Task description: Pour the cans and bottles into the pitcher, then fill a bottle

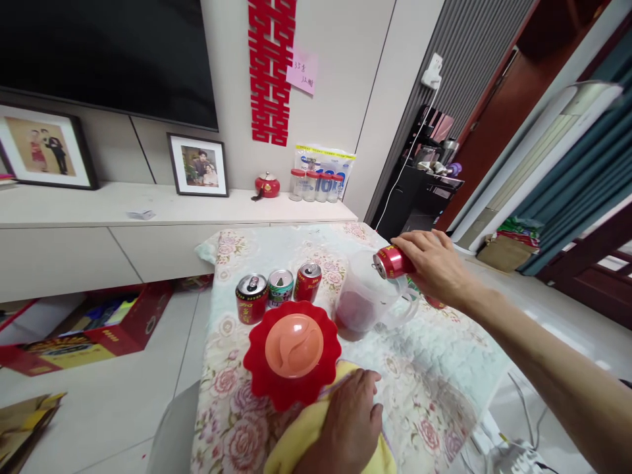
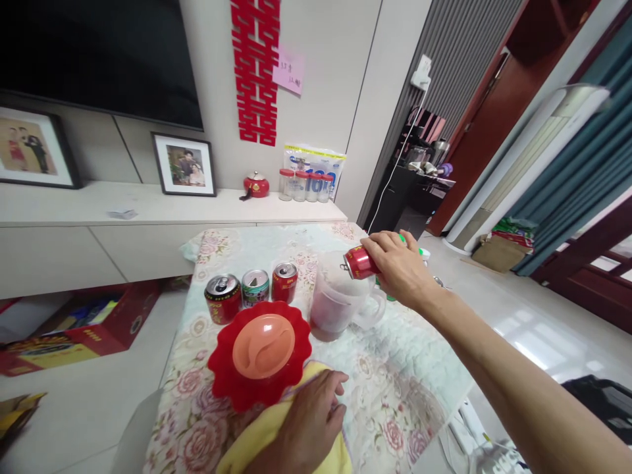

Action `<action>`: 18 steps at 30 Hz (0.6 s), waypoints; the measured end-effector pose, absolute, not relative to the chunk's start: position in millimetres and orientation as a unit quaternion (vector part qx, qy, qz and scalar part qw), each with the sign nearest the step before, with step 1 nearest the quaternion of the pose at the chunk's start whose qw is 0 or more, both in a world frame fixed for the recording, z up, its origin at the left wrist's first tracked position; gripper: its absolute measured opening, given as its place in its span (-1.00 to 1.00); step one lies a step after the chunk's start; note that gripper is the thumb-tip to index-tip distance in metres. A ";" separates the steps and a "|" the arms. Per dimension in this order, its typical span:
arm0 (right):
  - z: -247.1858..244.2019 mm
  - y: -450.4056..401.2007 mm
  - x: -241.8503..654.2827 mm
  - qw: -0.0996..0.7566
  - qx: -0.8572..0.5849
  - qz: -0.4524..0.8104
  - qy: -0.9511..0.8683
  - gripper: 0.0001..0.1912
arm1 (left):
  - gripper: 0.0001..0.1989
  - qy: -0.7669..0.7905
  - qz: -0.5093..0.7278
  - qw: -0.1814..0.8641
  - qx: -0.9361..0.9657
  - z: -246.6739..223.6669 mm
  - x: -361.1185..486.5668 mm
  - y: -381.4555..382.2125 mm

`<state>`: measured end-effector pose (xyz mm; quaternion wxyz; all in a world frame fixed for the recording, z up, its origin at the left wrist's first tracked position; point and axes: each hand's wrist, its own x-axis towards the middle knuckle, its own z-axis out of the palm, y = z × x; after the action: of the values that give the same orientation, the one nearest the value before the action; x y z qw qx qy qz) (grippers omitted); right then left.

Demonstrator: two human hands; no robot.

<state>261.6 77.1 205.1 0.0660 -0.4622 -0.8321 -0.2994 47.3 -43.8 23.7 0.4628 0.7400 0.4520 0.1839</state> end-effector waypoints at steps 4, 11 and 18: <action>213.1 65.2 279.2 0.177 -0.523 -0.129 -0.824 -0.40 | -0.51 0.459 0.204 0.465 0.729 22.4 48.0 -44.3; 181.4 -18.9 313.6 0.342 -0.621 0.244 -0.662 -0.54 | -0.49 0.448 0.321 0.504 0.665 40.4 46.4 -48.2; 95.1 -85.0 271.5 0.238 -0.532 0.506 -0.635 -0.04 | 0.23 0.379 0.414 0.614 0.555 75.2 25.8 -74.5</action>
<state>271.5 -85.0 95.1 0.2384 -0.5323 -0.6351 0.5064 25.8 -74.5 75.2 0.6141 0.5553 0.3787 0.4137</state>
